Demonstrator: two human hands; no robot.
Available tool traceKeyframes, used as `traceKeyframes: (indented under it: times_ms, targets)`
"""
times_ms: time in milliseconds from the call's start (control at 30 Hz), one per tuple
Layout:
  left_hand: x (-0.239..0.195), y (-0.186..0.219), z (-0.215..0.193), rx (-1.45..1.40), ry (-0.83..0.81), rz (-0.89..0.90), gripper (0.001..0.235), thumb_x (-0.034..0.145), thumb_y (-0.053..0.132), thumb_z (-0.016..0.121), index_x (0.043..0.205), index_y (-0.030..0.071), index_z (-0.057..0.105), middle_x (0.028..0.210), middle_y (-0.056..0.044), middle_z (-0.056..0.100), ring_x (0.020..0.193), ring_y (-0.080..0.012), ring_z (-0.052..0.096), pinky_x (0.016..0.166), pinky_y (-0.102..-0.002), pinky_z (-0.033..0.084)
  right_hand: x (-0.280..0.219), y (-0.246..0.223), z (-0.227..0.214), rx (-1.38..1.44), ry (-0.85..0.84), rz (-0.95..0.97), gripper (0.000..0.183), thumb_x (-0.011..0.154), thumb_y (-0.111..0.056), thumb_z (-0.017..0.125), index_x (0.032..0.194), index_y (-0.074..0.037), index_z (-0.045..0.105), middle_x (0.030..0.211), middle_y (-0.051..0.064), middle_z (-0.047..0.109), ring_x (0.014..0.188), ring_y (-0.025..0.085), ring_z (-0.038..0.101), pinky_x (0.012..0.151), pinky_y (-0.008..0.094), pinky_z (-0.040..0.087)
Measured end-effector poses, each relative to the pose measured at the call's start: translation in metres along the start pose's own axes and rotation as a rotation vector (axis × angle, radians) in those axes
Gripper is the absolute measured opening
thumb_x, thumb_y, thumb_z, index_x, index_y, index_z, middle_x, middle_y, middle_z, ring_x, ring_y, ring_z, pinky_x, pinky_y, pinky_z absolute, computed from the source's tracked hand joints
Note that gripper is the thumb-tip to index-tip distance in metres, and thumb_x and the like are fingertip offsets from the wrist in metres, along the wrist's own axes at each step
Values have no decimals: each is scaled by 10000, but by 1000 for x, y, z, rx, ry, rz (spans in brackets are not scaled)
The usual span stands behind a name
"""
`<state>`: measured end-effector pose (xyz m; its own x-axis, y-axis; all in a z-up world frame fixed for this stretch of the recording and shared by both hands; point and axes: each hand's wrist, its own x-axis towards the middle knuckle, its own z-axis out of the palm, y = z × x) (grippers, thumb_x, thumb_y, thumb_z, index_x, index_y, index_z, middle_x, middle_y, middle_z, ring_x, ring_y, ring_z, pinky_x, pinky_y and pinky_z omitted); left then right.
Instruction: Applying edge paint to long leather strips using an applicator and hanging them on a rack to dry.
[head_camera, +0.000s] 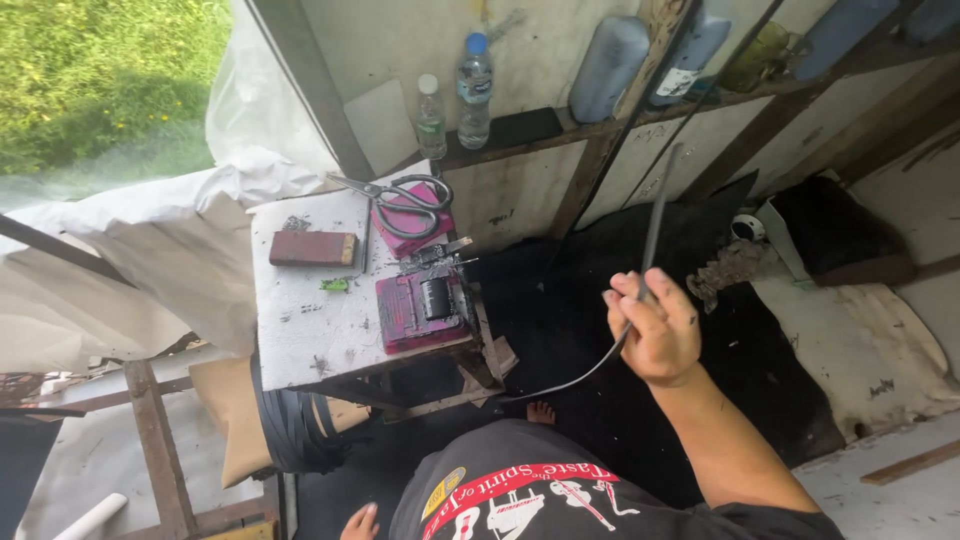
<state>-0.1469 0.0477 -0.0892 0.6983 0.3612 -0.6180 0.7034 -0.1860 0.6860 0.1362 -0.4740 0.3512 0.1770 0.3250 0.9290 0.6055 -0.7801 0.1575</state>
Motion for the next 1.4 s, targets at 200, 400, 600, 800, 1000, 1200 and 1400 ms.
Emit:
traceKeyframes:
  times_ms: [200,400,600,800,1000,1200,1400]
  targets:
    - [-40,254,38,-94,-269,262,412,914,271,701,1286,100,757,1335,-46,762,1243,-135,663,1081,-286,471,-39,-34,30,337,-137,-16,525,875,164,800,1288,65,491,1312,372,557,1140,324,730,1088,424,585]
    - [-169,458,35,-243,-672,849,436,992,283,626,1360,48,639,1325,-107,711,1203,-216,699,1036,-374,565,-2,-81,32,474,-221,-179,325,899,126,779,1123,-29,602,1344,246,479,985,305,791,945,404,662]
    - [-203,513,65,-650,-446,956,377,955,176,706,1258,-48,716,992,-158,799,957,-170,717,822,-369,603,19,-117,33,650,-81,-165,150,964,-27,633,1028,-95,750,1128,130,640,850,293,766,783,432,674]
    - [-205,511,69,-623,-325,900,184,957,153,718,1045,28,822,808,-113,785,825,-76,625,688,-313,578,18,-113,31,594,-93,-204,287,914,89,616,1068,-140,696,1159,137,578,920,276,753,769,407,702]
    - [-218,515,63,-617,-305,977,154,971,101,691,1013,10,808,620,-87,694,605,-86,587,543,-254,505,28,-89,27,665,-139,140,191,914,-92,707,1074,12,697,1121,203,663,934,378,727,763,463,638]
    - [-217,507,65,-467,-235,1059,143,961,104,701,1015,38,816,576,-69,663,548,-109,566,509,-267,483,82,-91,28,991,-261,538,348,848,-108,819,1080,127,710,897,204,722,850,336,708,749,424,577]
    - [-211,491,66,-462,-308,1079,161,993,107,647,1011,45,794,672,-58,701,603,-129,613,560,-279,520,94,-89,29,1201,-382,657,136,812,39,812,943,56,780,756,161,745,648,253,696,611,344,558]
